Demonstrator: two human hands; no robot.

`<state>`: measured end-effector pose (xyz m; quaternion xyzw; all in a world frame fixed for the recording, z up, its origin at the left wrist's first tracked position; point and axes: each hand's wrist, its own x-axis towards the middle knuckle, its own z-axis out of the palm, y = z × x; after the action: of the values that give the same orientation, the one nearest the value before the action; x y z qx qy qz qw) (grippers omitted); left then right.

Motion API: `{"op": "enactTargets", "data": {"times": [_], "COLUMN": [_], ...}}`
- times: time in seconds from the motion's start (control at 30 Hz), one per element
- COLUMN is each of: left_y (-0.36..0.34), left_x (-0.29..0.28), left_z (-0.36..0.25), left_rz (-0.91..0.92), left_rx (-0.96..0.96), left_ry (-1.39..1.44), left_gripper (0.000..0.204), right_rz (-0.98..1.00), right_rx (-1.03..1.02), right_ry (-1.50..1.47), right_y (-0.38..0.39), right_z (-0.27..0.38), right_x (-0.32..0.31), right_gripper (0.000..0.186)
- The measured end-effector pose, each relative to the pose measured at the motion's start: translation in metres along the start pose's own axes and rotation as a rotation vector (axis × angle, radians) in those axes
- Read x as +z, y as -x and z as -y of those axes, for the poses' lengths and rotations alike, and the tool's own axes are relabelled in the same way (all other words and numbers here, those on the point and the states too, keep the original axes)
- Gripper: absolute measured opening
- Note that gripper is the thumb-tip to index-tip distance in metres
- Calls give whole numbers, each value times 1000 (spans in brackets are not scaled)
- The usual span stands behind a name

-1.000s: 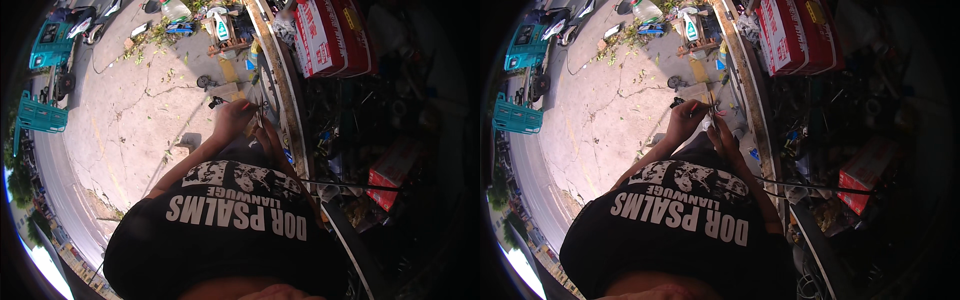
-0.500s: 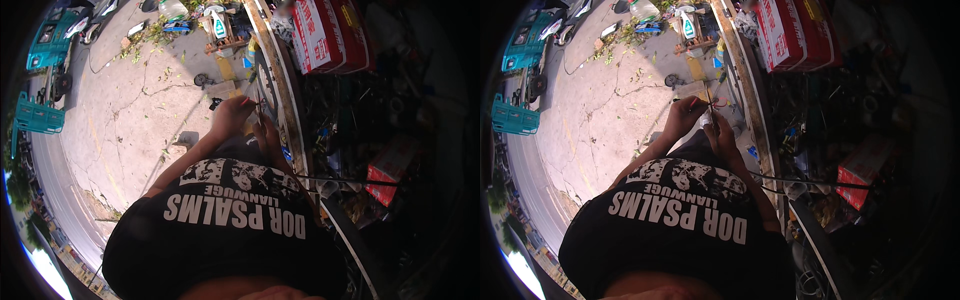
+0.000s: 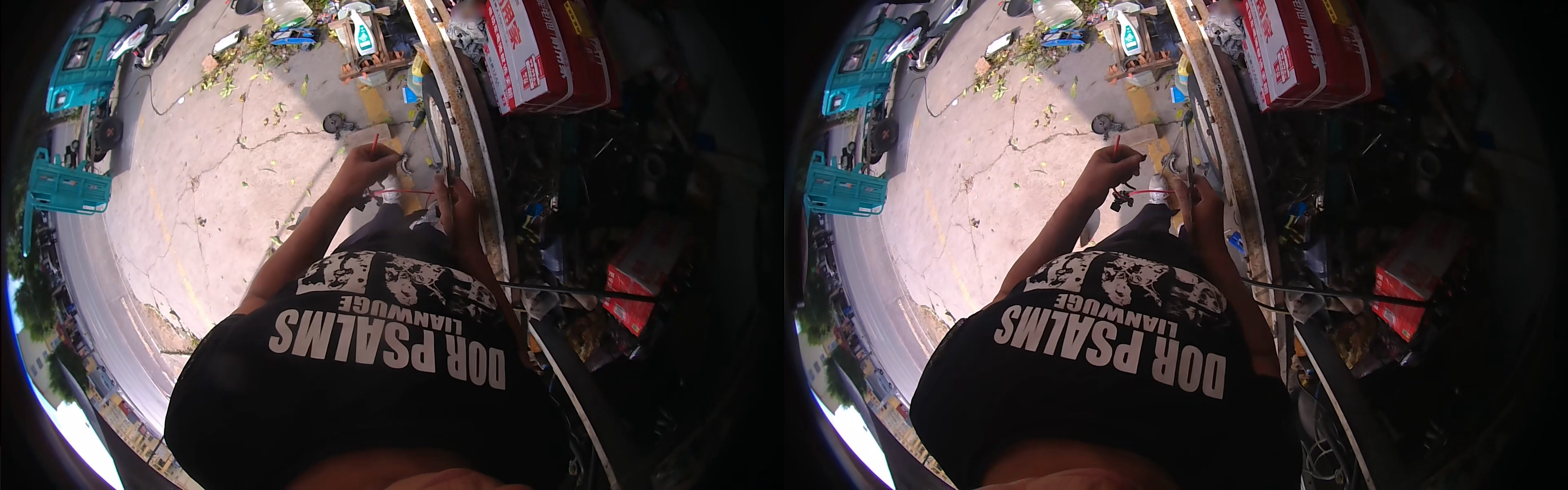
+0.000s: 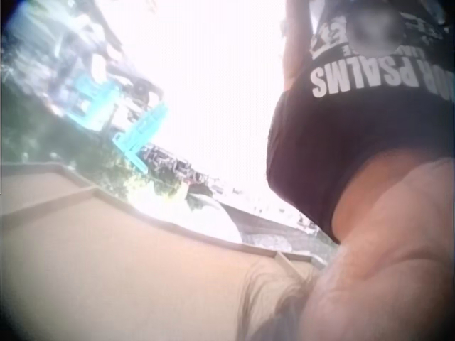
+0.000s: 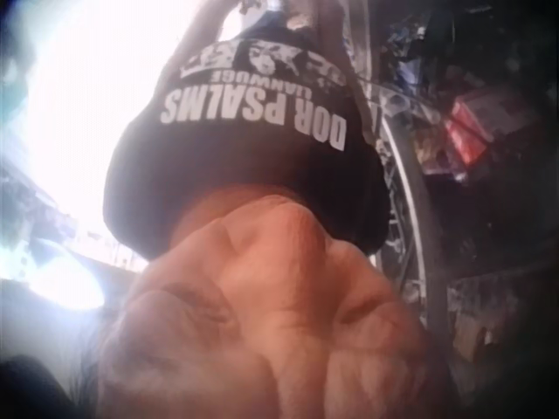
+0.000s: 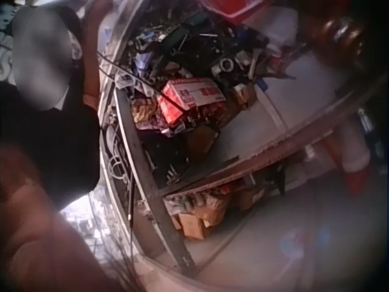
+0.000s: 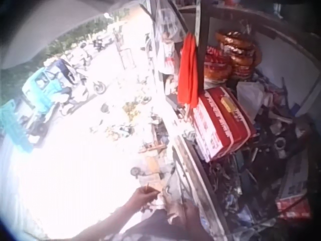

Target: The person strips the insulation from red and black wires, twists the exposed ends together, and wraps the connection with electrical tape. The work is performed outdoors near a teal three-wheeled vehicle and a scooter.

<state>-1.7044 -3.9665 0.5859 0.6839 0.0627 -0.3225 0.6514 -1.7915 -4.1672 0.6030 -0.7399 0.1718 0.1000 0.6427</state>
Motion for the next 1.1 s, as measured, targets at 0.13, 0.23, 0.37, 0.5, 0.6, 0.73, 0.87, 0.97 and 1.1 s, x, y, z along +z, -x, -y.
{"op": "enactTargets", "data": {"times": [0.13, 0.23, 0.37, 0.5, 0.6, 0.73, 0.87, 0.97, 1.1], "left_y": [-5, -5, -2, -11, -11, -7, -5, -2, 5], "left_x": [-5, 2, 7, 0, -1, 2, 5, 8, 15], "left_z": [4, -6, -18, -12, -22, -32, -36, -43, -56], "left_rz": [33, 61, 149, 205, 208, 180, 184, 141, 100], "left_rx": [-65, -84, -98, -24, 10, -26, 29, 15, -2], "left_ry": [158, 181, 140, 139, 136, 112, 142, 212, 299], "left_gripper": [15, 15, 12, 15, 14, 12, 12, 12, 16], "right_rz": [30, 52, 75, 122, 126, 86, 29, -27, 34], "right_rx": [45, 66, -189, -151, -131, -191, -245, -361, -290], "right_ry": [-149, -363, -310, -278, -316, -335, -298, -3, 183], "right_y": [-11, -29, -47, -60, -63, -63, -57, -49, -28], "right_z": [-17, -20, -3, 12, 20, 23, 35, 34, 33], "right_x": [-1, 1, 20, 24, 23, 23, 19, 7, -3], "right_gripper": [27, 30, 36, 38, 38, 38, 34, 33, 39]}}
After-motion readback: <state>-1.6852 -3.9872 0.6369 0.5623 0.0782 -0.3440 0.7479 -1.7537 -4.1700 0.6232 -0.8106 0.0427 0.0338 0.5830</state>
